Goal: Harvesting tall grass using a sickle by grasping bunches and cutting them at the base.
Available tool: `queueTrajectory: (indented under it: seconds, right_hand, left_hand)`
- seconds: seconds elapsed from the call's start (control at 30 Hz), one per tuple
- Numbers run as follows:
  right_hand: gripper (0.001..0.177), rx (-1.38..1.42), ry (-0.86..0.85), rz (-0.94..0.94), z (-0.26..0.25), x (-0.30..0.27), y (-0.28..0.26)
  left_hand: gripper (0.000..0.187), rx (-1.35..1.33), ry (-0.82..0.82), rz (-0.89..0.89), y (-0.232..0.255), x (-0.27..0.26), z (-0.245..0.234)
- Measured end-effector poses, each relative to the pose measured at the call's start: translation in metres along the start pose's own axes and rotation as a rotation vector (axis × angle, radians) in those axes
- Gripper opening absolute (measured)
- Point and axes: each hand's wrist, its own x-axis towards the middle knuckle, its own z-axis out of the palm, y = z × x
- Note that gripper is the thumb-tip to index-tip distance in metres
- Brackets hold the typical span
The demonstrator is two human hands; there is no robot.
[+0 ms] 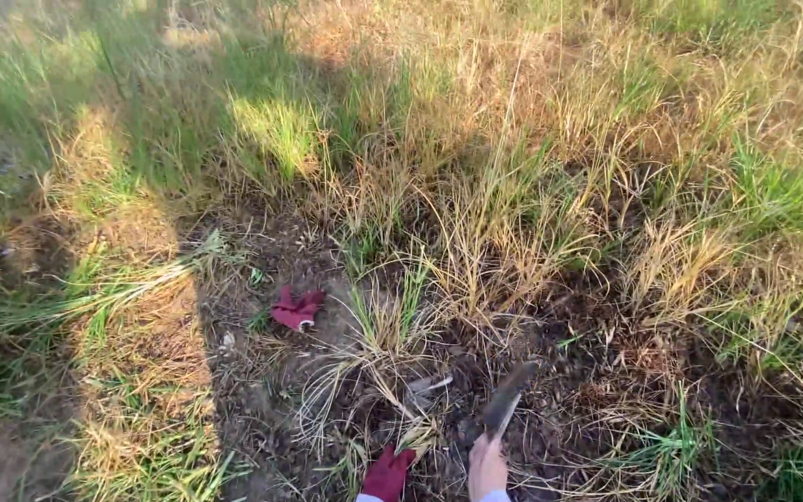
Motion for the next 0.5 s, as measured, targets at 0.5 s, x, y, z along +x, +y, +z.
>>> queueTrajectory:
  seconds: [0.5]
  right_hand:
    - [0.047,-0.771,-0.249,0.041,0.014,0.023,0.044]
  left_hand:
    - [0.065,0.004,-0.032,-0.015,0.003,-0.011,0.005]
